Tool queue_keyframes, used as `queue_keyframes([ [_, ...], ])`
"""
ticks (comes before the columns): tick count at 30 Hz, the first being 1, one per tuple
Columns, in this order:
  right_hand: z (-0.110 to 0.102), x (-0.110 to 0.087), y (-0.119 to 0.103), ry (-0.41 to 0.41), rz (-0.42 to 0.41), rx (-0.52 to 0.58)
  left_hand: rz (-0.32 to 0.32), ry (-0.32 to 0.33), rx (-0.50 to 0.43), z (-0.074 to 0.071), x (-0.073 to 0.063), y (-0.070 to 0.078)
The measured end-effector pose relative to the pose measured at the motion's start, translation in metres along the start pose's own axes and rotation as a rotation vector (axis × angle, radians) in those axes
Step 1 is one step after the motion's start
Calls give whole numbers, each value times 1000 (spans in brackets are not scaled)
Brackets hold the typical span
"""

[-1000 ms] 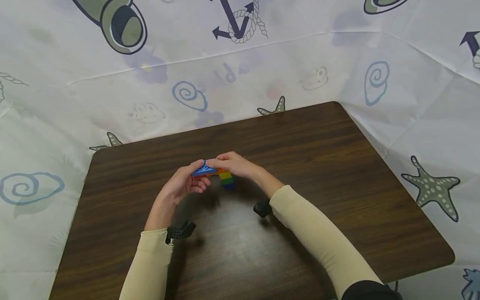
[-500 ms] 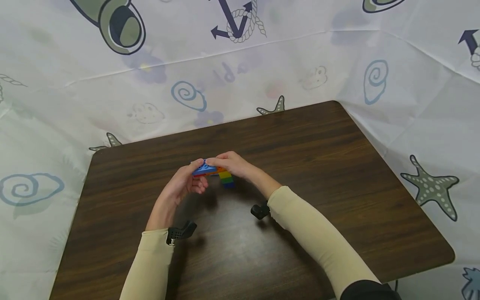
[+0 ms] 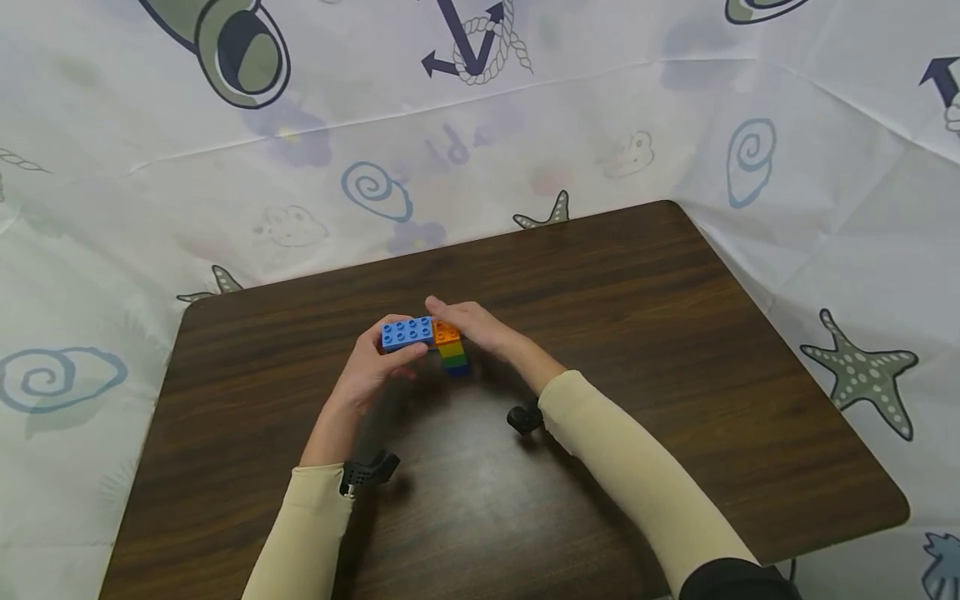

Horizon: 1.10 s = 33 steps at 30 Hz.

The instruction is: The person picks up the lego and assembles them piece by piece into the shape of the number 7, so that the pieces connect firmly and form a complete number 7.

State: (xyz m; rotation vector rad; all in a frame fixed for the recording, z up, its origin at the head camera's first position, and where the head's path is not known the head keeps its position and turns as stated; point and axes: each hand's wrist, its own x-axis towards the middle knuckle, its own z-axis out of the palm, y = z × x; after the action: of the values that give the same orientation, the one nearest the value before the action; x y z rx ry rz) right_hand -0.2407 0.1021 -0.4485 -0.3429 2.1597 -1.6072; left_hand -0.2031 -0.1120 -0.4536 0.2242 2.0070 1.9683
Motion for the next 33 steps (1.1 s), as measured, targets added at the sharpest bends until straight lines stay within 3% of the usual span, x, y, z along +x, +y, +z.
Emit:
queue_keyframes([
  [4, 0, 7, 14, 98, 0, -4, 32, 10, 17, 0, 1, -3],
  [10, -1, 15, 42, 172, -128, -307, 60, -24, -30, 4, 7, -14],
  [15, 2, 17, 46, 144, -209, -455, 86, -18, -18, 12, 11, -24],
  [21, 7, 22, 48, 37, -260, -578, 23, 37, -28, 19, 9, -30],
  [24, 9, 23, 49, 15, -243, -635, 10, 61, -35, 19, 7, -31],
  [33, 9, 20, 49, 80, -192, -759, 43, 47, -53, 17, 8, -31],
])
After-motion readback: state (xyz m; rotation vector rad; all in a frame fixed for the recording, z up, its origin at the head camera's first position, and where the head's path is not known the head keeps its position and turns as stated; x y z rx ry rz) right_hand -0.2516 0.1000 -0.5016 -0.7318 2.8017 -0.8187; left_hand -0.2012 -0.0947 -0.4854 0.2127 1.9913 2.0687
